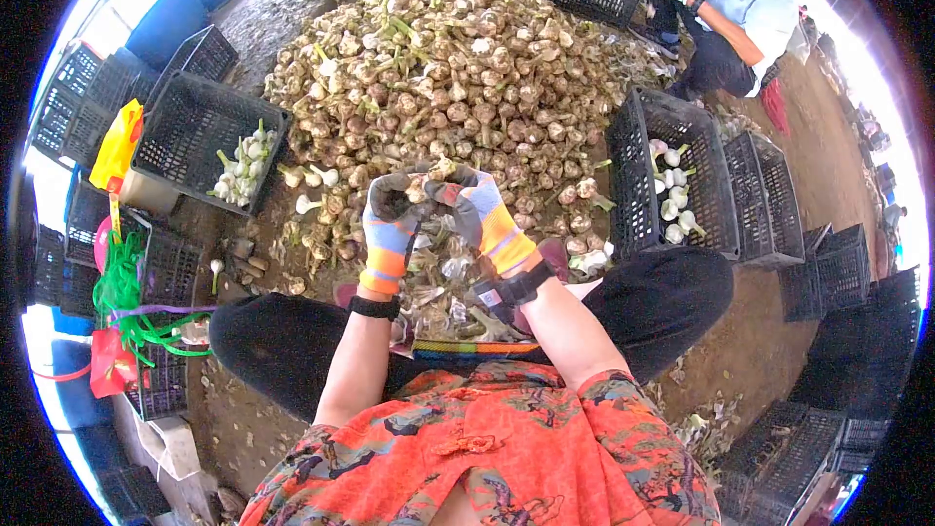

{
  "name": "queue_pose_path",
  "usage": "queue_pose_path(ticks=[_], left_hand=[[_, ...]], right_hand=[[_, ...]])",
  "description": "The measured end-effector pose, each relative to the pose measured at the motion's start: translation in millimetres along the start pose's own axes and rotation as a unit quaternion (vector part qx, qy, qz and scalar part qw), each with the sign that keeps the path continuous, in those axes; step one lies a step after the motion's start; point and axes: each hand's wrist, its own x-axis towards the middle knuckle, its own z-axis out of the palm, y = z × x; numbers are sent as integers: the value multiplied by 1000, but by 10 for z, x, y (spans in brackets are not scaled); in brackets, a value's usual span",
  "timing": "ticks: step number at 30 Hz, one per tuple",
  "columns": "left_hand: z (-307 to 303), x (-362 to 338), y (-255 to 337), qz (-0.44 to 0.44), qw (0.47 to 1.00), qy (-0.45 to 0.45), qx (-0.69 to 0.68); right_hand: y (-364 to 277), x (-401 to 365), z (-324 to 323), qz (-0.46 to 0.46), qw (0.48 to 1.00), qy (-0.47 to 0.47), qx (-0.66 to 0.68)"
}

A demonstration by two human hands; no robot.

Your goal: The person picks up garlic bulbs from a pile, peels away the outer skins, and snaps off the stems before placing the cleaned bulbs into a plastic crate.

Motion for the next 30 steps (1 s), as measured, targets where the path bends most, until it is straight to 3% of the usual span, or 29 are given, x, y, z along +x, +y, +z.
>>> queue_pose_path(ticks=[2, 3, 4, 6, 7, 8, 10, 11, 12, 14, 19, 24, 26, 30], left_hand=[[35, -24, 127, 15, 999, -14, -25], [40, -31, 180, -58, 996, 3, -61], [52, -32, 243, -132, 986, 20, -96], [136, -15, 506, -179, 968, 17, -175], [164, -8, 577, -224, 941, 13, -252], [165, 2, 536, -224, 941, 12, -252], [128, 23, 311, -129, 976, 42, -171], [79, 45, 221, -120, 981, 41, -150], [46, 15, 132, -121, 981, 40, -149], [69, -33, 145, -71, 986, -13, -153], [100, -1, 285, -138, 975, 44, -168], [90, -16, 217, -131, 975, 46, -177], [94, -24, 183, -97, 989, 52, -99], [99, -30, 192, -99, 992, 58, -60]], right_hand=[[-122, -21, 15, 79, 997, 21, -14], [-100, 18, -57, 41, 992, 6, -122], [-70, 51, -170, 40, 992, 6, -121], [-22, 84, -360, -21, 954, 28, -299], [-111, 32, -257, -14, 974, 50, -222], [-100, 44, -258, -15, 974, 50, -222], [-26, 78, -297, 3, 999, -13, -37], [25, 115, -334, 3, 988, -4, -153], [70, 115, -375, 3, 988, -3, -153], [51, 117, -168, 46, 991, 79, 101], [-16, 48, 35, 16, 993, 59, -100], [115, 112, -171, -7, 995, 64, -77], [3, 74, -57, 13, 977, 110, -184], [48, 117, -100, -19, 958, 100, -270]])
